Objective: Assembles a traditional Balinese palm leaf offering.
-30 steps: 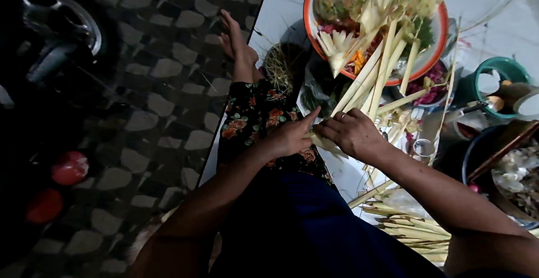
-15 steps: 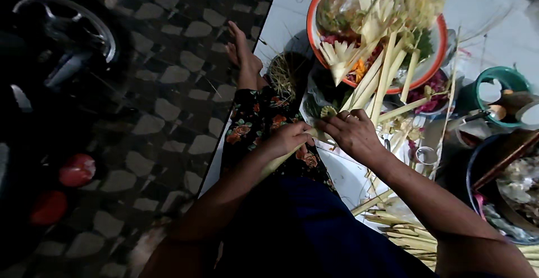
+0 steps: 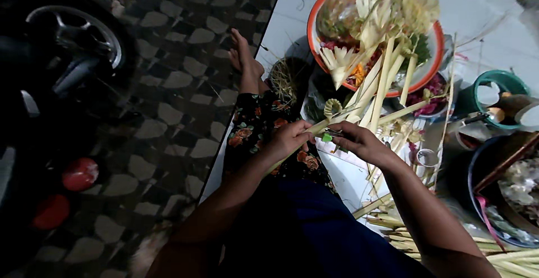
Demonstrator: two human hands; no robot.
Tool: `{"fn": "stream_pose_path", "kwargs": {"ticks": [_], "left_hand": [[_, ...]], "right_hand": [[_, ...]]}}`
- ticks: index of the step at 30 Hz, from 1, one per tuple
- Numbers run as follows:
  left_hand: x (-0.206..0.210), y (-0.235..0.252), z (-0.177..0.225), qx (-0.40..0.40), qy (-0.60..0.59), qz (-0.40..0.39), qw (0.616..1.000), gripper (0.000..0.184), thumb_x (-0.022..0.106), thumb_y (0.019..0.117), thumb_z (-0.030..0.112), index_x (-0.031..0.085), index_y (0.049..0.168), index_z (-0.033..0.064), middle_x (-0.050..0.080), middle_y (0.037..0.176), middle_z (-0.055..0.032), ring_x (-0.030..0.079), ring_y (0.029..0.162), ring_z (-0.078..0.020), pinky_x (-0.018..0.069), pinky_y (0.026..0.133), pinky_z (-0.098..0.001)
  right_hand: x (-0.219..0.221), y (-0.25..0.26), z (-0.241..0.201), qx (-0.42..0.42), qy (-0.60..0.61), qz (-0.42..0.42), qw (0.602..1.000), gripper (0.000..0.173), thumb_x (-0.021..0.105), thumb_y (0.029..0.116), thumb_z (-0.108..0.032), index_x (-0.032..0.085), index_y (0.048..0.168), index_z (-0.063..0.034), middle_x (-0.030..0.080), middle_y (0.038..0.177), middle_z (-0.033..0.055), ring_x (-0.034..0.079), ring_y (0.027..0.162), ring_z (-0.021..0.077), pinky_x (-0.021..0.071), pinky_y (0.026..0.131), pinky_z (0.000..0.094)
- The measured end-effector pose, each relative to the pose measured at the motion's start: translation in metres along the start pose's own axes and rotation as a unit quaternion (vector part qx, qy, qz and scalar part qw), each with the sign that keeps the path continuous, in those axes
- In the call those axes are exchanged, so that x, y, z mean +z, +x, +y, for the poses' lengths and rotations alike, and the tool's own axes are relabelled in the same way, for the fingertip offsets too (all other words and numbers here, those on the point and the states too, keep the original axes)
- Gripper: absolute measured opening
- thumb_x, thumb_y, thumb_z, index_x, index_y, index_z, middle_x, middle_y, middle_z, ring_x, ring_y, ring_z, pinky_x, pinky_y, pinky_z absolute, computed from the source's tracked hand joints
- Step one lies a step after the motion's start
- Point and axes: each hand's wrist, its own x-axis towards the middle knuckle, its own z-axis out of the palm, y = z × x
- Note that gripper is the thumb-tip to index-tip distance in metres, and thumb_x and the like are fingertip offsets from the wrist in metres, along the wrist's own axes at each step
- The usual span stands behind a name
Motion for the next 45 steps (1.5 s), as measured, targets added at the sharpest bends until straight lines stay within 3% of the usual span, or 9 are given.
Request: {"fn": "stream_pose_path", "kwargs": {"ticks": [7, 11, 17, 26, 31, 40, 43, 44, 45], "left_hand": [[0.012, -0.004, 0.0, 0.021, 0.133, 0.083, 0.987, 0.022, 0.06, 0.1044, 0.023, 0.063, 0.123, 0.0117, 0.07, 0.079, -0.0026, 0.066, 0.065, -0.0122, 0.0585, 0.068, -0.0352], [0.018, -0.004, -0.005, 0.06, 0.174, 0.1, 0.978, 0.021, 0.06, 0.104, 0.02, 0.063, 0.121, 0.0073, 0.07, 0.081, -0.0052, 0.068, 0.067, -0.0143, 0.0595, 0.068, -0.0356], [0.023, -0.003, -0.013, 0.107, 0.199, 0.124, 0.966, 0.02, 0.061, 0.1029, 0.016, 0.063, 0.117, 0.0026, 0.07, 0.084, -0.0085, 0.069, 0.069, -0.0174, 0.061, 0.069, -0.0383], [0.027, -0.003, -0.02, 0.106, 0.215, 0.13, 0.962, 0.02, 0.062, 0.1023, 0.018, 0.063, 0.116, 0.0039, 0.07, 0.084, -0.0089, 0.07, 0.07, -0.0199, 0.0598, 0.068, -0.0405], [0.032, -0.005, -0.021, 0.11, 0.232, 0.135, 0.957, 0.019, 0.061, 0.1028, 0.018, 0.063, 0.116, 0.0036, 0.07, 0.084, -0.0098, 0.07, 0.069, -0.0208, 0.06, 0.067, -0.0407], [0.038, -0.006, -0.029, 0.107, 0.239, 0.128, 0.957, 0.018, 0.058, 0.1029, 0.012, 0.062, 0.115, 0.0006, 0.069, 0.081, -0.0123, 0.069, 0.068, -0.0232, 0.059, 0.067, -0.0415], [0.035, -0.004, -0.035, 0.078, 0.259, 0.122, 0.955, 0.021, 0.056, 0.1042, 0.014, 0.061, 0.121, 0.0026, 0.071, 0.09, -0.0138, 0.071, 0.079, -0.027, 0.0598, 0.074, -0.0476], [0.034, -0.007, -0.033, 0.076, 0.286, 0.138, 0.945, 0.025, 0.058, 0.1036, 0.016, 0.062, 0.126, 0.0051, 0.072, 0.1, -0.0141, 0.071, 0.088, -0.0295, 0.0579, 0.08, -0.0522], [0.034, -0.012, -0.029, 0.085, 0.32, 0.158, 0.93, 0.034, 0.06, 0.1027, 0.018, 0.061, 0.136, 0.0098, 0.07, 0.12, -0.0113, 0.069, 0.108, -0.0293, 0.0536, 0.094, -0.0547]], "right_hand": [[0.013, 0.009, 0.003, -0.001, 0.025, -0.006, 1.0, 0.021, 0.069, 0.0973, -0.015, 0.066, 0.116, -0.0048, 0.065, 0.111, 0.0059, 0.064, 0.086, 0.0103, 0.0572, 0.078, 0.0289], [0.018, 0.011, 0.011, -0.007, 0.022, 0.004, 1.0, 0.018, 0.069, 0.097, -0.015, 0.066, 0.111, -0.0041, 0.065, 0.105, 0.0065, 0.063, 0.08, 0.0109, 0.0566, 0.072, 0.0297], [0.023, 0.01, 0.019, -0.027, -0.037, 0.036, 0.998, 0.019, 0.066, 0.1002, -0.019, 0.07, 0.112, -0.0049, 0.07, 0.092, 0.0052, 0.065, 0.075, 0.0112, 0.0578, 0.071, 0.0327], [0.024, 0.002, 0.018, 0.037, 0.076, 0.005, 0.996, 0.021, 0.067, 0.0985, -0.012, 0.067, 0.118, -0.0045, 0.068, 0.091, 0.0057, 0.062, 0.075, 0.0094, 0.0546, 0.071, 0.028], [0.029, 0.001, 0.022, 0.019, 0.026, 0.025, 0.999, 0.023, 0.073, 0.0953, -0.014, 0.067, 0.114, -0.0037, 0.067, 0.092, 0.0065, 0.06, 0.071, 0.011, 0.0538, 0.066, 0.029], [0.057, 0.006, 0.04, -0.073, -0.083, 0.146, 0.983, 0.014, 0.066, 0.0985, -0.014, 0.072, 0.101, -0.0011, 0.068, 0.097, 0.0086, 0.068, 0.084, 0.0146, 0.0597, 0.079, 0.0342], [0.067, 0.013, 0.048, -0.057, -0.071, 0.156, 0.984, 0.014, 0.066, 0.0989, -0.013, 0.072, 0.1, -0.001, 0.068, 0.099, 0.01, 0.067, 0.086, 0.0171, 0.0592, 0.08, 0.0372], [0.068, 0.015, 0.05, -0.046, -0.062, 0.15, 0.986, 0.015, 0.065, 0.0999, -0.014, 0.072, 0.102, -0.0012, 0.068, 0.1, 0.0102, 0.067, 0.087, 0.0177, 0.0591, 0.08, 0.0384], [0.068, 0.018, 0.052, -0.035, -0.049, 0.148, 0.987, 0.017, 0.063, 0.101, -0.016, 0.071, 0.103, -0.0009, 0.068, 0.101, 0.0109, 0.067, 0.088, 0.0185, 0.0584, 0.082, 0.0394]]}}
